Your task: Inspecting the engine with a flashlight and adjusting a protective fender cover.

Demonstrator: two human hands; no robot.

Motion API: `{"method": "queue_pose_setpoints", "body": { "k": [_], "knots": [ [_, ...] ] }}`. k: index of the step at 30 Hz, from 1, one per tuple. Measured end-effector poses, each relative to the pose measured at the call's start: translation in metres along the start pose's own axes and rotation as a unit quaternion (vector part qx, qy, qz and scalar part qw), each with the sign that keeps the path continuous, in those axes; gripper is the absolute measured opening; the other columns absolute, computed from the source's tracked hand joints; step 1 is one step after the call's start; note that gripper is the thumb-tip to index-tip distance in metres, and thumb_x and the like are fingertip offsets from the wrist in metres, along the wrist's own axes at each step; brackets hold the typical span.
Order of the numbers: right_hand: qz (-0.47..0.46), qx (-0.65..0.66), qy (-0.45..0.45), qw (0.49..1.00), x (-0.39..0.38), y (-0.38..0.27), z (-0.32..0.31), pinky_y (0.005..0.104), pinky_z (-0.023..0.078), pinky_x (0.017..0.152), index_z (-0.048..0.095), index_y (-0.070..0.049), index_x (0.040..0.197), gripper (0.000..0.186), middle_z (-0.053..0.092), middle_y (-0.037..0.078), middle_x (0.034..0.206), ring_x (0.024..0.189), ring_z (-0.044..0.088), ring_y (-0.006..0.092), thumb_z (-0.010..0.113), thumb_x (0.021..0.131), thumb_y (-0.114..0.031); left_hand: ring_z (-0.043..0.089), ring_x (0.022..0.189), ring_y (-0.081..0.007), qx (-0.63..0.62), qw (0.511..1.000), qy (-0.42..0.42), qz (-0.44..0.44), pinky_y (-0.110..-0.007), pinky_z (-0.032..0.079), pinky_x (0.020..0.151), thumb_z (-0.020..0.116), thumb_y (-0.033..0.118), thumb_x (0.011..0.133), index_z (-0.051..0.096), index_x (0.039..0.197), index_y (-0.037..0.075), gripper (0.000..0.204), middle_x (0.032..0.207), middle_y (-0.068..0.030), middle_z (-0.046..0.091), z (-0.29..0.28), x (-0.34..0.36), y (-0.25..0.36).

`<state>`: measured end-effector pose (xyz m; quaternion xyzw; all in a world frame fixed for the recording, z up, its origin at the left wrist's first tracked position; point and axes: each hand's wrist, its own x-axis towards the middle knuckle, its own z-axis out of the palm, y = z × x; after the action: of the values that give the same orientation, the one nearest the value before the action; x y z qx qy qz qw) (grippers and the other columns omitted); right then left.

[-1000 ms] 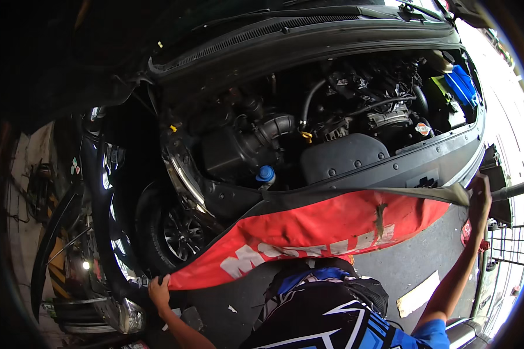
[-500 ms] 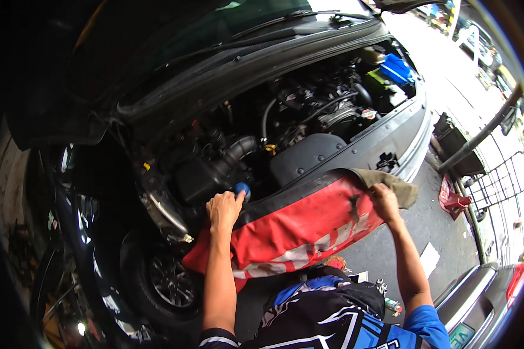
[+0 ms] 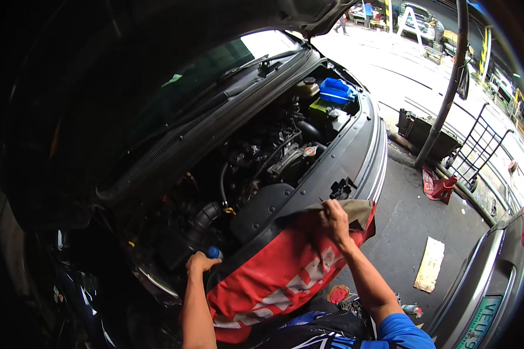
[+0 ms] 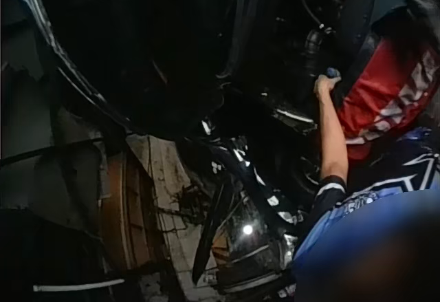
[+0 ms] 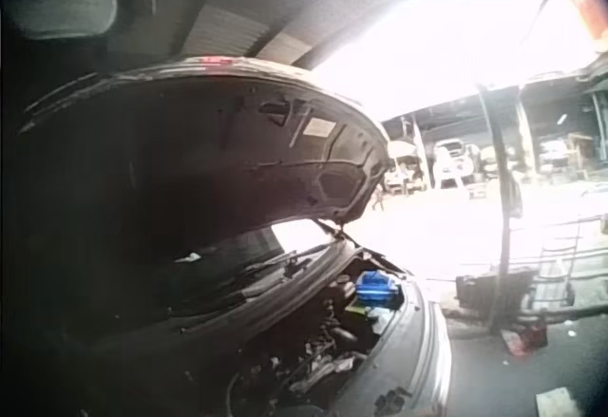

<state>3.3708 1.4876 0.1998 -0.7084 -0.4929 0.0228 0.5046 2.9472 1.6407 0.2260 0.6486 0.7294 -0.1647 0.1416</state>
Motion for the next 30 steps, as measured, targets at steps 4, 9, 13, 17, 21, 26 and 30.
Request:
{"method": "queue_pose_setpoints", "body": {
  "k": [4,9,13,17,21,26,30],
  "knots": [
    [-0.056,0.097,-0.076,0.991,-0.001,-0.056,0.005,0.0462,0.05,0.069,0.056,-0.004,0.101,0.023,0.055,0.017,0.092,0.081,0.06,0.0412,0.068,0.081,-0.006,0.066,0.114,-0.0338,0.042,0.992,-0.118,0.005,-0.043,0.053,0.096,0.086,0.054,0.065,0.072,0.114,0.004,0.072,0.121,-0.0209,0.068,0.019,0.042,-0.01],
    [-0.14,0.155,-0.111,0.972,-0.013,-0.097,-0.005,0.0469,0.052,0.067,0.055,-0.005,0.099,0.023,0.055,0.016,0.093,0.081,0.062,0.0403,0.069,0.083,-0.015,0.067,0.112,-0.0322,0.002,0.998,-0.055,-0.02,-0.043,0.053,0.095,0.091,0.037,0.063,0.073,0.109,0.001,0.061,0.117,-0.0223,0.069,0.033,0.068,-0.032],
    [-0.163,0.175,-0.161,0.957,-0.027,-0.107,-0.012,0.0469,0.053,0.066,0.053,-0.005,0.101,0.026,0.054,0.016,0.094,0.081,0.062,0.0389,0.068,0.085,-0.019,0.066,0.113,-0.0315,0.024,0.997,-0.073,0.02,-0.042,0.053,0.095,0.092,0.035,0.06,0.072,0.105,-0.005,0.064,0.117,-0.0254,0.068,0.031,0.073,-0.03],
    [-0.155,0.132,-0.231,0.951,-0.031,-0.108,-0.024,0.0465,0.052,0.066,0.052,-0.006,0.104,0.028,0.053,0.015,0.095,0.081,0.061,0.0385,0.068,0.086,-0.02,0.063,0.116,-0.0383,-0.024,0.998,0.041,0.028,-0.044,0.052,0.096,0.075,0.035,0.075,0.07,0.103,-0.009,0.052,0.117,-0.0315,0.065,0.022,0.061,-0.033],
    [-0.155,0.173,-0.149,0.961,-0.036,-0.078,-0.065,0.046,0.053,0.072,0.053,-0.006,0.111,0.03,0.055,0.016,0.102,0.089,0.061,0.04,0.067,0.087,-0.019,0.064,0.078,-0.0365,-0.158,0.954,0.245,0.064,-0.045,0.05,0.07,0.062,0.028,0.086,0.067,0.088,-0.009,0.037,0.083,-0.024,0.064,-0.005,0.002,-0.059],
    [-0.003,0.1,-0.05,0.994,-0.066,-0.013,-0.133,0.0416,0.05,0.076,0.056,-0.004,0.106,0.027,0.057,0.016,0.092,0.086,0.06,0.0357,0.068,0.085,-0.015,0.039,0.041,-0.0104,-0.6,0.795,0.016,0.088,-0.026,0.029,0.037,0.058,0.025,0.093,0.058,0.088,0.006,0.02,0.056,-0.0006,0.046,-0.027,-0.152,-0.067],
    [0.199,0.083,0.018,0.976,-0.112,0.015,-0.179,0.0352,0.05,0.064,0.06,-0.001,0.105,0.018,0.058,0.011,0.076,0.068,0.062,0.0223,0.066,0.089,-0.007,0.034,0.045,-0.0059,-0.685,0.696,-0.179,0.12,-0.021,0.024,0.04,0.056,0.019,0.096,0.061,0.1,0.005,0.015,0.075,0.0001,0.052,0.001,-0.244,-0.03]
  ]
}}
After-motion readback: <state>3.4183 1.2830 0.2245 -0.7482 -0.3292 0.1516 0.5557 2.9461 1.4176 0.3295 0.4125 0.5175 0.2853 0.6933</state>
